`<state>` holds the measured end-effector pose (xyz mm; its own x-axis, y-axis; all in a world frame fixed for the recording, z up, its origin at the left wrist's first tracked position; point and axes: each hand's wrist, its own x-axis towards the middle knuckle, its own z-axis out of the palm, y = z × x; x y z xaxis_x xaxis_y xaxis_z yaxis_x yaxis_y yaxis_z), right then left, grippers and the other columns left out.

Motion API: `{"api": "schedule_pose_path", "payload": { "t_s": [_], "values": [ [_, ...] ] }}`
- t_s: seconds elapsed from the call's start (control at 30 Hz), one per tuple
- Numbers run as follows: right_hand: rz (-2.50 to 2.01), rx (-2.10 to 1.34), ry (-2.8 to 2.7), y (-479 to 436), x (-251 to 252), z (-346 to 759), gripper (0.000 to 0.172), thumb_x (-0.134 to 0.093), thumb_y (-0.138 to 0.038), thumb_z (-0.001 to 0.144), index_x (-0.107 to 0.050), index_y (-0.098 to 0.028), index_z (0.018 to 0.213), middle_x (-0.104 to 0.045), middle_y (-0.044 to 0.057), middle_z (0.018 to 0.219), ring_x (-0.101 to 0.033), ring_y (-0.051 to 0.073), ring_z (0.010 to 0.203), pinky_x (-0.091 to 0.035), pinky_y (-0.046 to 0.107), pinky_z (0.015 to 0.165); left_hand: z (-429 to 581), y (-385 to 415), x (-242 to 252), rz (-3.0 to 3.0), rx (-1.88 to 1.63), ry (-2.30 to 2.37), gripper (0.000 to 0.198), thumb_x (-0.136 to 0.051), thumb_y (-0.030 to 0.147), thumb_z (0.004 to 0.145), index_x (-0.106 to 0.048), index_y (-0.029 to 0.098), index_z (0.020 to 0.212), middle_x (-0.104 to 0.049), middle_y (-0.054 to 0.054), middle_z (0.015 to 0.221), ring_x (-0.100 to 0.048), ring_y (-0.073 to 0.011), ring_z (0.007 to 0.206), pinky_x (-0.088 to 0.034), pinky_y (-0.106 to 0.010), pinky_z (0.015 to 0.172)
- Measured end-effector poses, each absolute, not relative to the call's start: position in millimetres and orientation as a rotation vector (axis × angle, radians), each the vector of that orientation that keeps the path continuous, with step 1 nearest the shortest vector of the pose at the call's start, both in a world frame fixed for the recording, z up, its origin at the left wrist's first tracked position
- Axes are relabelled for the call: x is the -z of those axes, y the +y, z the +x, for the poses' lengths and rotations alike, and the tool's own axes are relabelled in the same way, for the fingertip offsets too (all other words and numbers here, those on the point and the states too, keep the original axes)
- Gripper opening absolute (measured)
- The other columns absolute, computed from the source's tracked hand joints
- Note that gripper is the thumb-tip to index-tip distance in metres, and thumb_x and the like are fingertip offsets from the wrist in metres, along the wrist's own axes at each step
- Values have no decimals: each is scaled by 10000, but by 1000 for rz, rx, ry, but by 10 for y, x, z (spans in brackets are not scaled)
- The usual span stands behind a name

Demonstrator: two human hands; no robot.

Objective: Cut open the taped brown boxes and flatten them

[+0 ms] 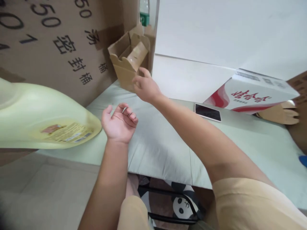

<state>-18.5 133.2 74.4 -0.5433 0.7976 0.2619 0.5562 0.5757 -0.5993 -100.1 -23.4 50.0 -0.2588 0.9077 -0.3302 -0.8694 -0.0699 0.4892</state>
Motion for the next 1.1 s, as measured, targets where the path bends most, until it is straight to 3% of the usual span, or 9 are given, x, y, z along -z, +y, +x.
{"api": "schedule_pose_path", "payload": {
  "t_s": [0.1,0.3,0.43,0.53,0.6,0.7,0.87,1.03,1.1],
  "values": [
    [-1019,-433,-2481,1466,-743,-583,254,-605,-232,947,-715,-129,1151,-318,156,1755,-536,373,1500,-430,576,1271,-1040,-243,-493,124,-1691,747,393,-482,495,934,-639,198,731,-599,-2,611,-574,-106,488,-482,-210,509],
    [-1120,-303,-2445,1366,-805,-526,336,-578,-202,992,-692,-156,1306,-543,118,1639,-559,296,1481,-435,387,1273,-947,-197,-414,324,-1681,1112,232,-546,378,826,-636,196,714,-564,-1,580,-576,-133,515,-442,-226,512],
    [-1008,-363,-2334,1036,-922,21,217,-531,-211,1038,-740,-156,1026,-761,96,1324,-724,208,1127,-571,330,1068,-948,-139,-255,397,-1967,1473,174,-546,363,846,-615,216,784,-613,-6,707,-643,-162,722,-477,-252,660],
    [-855,-437,-2370,570,-1026,704,391,-503,-262,1052,-646,-201,693,-805,78,931,-751,191,826,-627,325,808,-1020,-113,-172,416,-2161,1625,204,-526,350,884,-632,242,1020,-686,-23,954,-683,-206,1017,-503,-341,941],
    [-758,-470,-2391,178,-1085,1249,395,-538,-262,1039,-650,-231,662,-831,60,962,-797,216,876,-647,327,759,-1058,-104,-159,458,-2220,1601,319,-527,383,895,-596,269,1184,-705,-41,1128,-661,-234,1186,-451,-411,1092],
    [-633,-541,-2410,-395,-1106,2028,217,-608,-108,970,-779,-241,956,-847,63,1118,-834,212,955,-676,270,745,-1021,-87,-185,638,-2189,1332,471,-527,565,894,-586,276,1262,-717,-81,1279,-646,-276,1281,-430,-471,1151],
    [-816,-558,-2296,-846,-921,2629,501,-603,-106,975,-694,-272,1439,-653,123,1543,-816,162,763,-669,272,652,-688,-50,-232,1007,-1962,920,562,-571,751,887,-748,256,1088,-791,-100,1109,-708,-334,1196,-513,-481,1106],
    [-944,-310,-2168,-692,-591,2546,424,-649,-83,945,-757,-284,1302,-703,124,1429,-767,166,796,-632,313,674,-425,-3,-197,1152,-1950,915,535,-600,722,933,-810,229,919,-789,-95,977,-735,-288,1036,-557,-456,1028],
    [-994,-148,-1991,-631,-440,2500,447,-699,-108,916,-736,-322,1307,-645,105,1429,-701,142,742,-613,338,658,-384,27,-166,1215,-1959,930,520,-604,715,952,-809,241,887,-786,-76,936,-736,-263,1011,-557,-438,1019]
  ]
}}
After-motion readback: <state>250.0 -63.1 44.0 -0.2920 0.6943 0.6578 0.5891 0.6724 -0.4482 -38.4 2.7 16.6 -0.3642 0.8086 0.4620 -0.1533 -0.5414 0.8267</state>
